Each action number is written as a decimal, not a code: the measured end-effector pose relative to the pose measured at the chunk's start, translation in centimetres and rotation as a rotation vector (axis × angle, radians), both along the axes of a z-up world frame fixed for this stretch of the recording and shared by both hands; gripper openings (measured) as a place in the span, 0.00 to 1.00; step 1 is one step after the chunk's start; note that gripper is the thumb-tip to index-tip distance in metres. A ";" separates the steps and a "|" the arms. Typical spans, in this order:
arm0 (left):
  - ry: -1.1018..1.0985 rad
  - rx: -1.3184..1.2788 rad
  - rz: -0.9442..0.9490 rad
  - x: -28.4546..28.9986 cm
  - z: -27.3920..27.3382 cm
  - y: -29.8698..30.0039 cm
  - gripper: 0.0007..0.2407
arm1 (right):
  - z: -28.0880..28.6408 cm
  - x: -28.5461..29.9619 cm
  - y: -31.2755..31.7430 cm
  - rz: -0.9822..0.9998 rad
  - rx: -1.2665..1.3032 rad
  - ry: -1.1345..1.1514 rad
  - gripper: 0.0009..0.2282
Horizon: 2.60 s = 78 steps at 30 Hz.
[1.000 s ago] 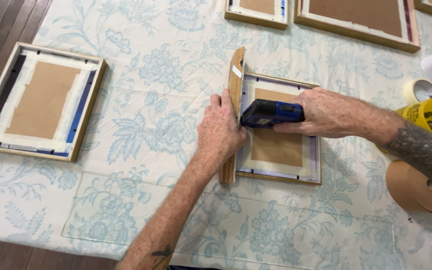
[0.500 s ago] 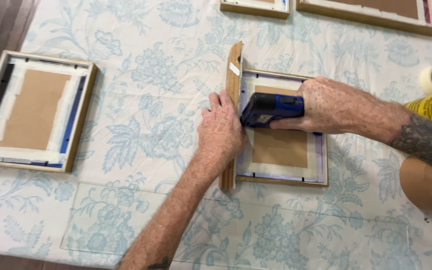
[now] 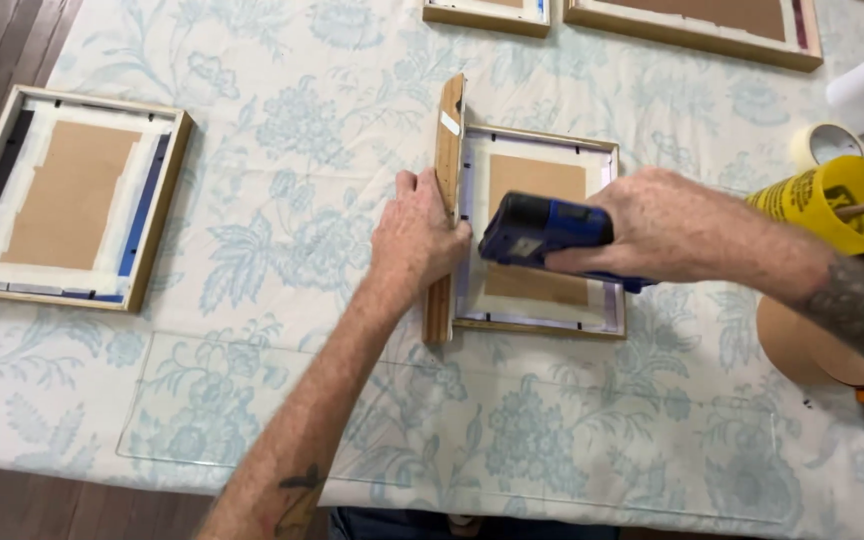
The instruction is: Assembling picture frames by securing the backings with a staple gun
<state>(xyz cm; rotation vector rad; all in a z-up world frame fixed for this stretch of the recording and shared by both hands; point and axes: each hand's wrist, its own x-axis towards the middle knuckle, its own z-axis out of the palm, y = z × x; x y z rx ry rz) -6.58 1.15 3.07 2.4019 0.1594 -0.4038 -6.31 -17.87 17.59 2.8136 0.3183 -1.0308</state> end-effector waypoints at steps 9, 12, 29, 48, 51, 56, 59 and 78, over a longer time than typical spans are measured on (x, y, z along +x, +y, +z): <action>-0.097 -0.021 0.052 0.9 -1.9 -0.4 0.27 | -1.5 -1.0 0.8 -0.037 0.158 -0.007 0.22; -0.081 -0.022 0.053 0.9 -1.6 -0.4 0.27 | -1.4 -1.0 1.1 -0.018 0.155 -0.004 0.22; -0.085 -0.037 0.062 1.1 -1.6 -0.4 0.26 | -2.5 -1.2 0.8 -0.021 0.180 -0.024 0.22; -0.092 -0.022 0.056 1.0 -1.5 -0.3 0.28 | -2.0 -1.1 1.7 0.014 0.135 -0.005 0.25; -0.098 -0.035 0.061 1.2 -1.9 -0.2 0.29 | -2.2 -1.1 1.5 -0.004 0.129 -0.001 0.23; -0.031 0.014 0.062 1.4 -1.6 -0.5 0.28 | -3.3 -0.9 0.4 0.107 0.059 -0.002 0.22; 0.024 0.068 0.058 1.5 -1.6 -0.7 0.29 | -3.1 -1.2 0.6 0.186 -0.038 0.008 0.22; 0.020 0.071 0.061 1.8 -2.0 -1.0 0.29 | -3.5 -1.3 0.0 0.218 -0.012 -0.031 0.23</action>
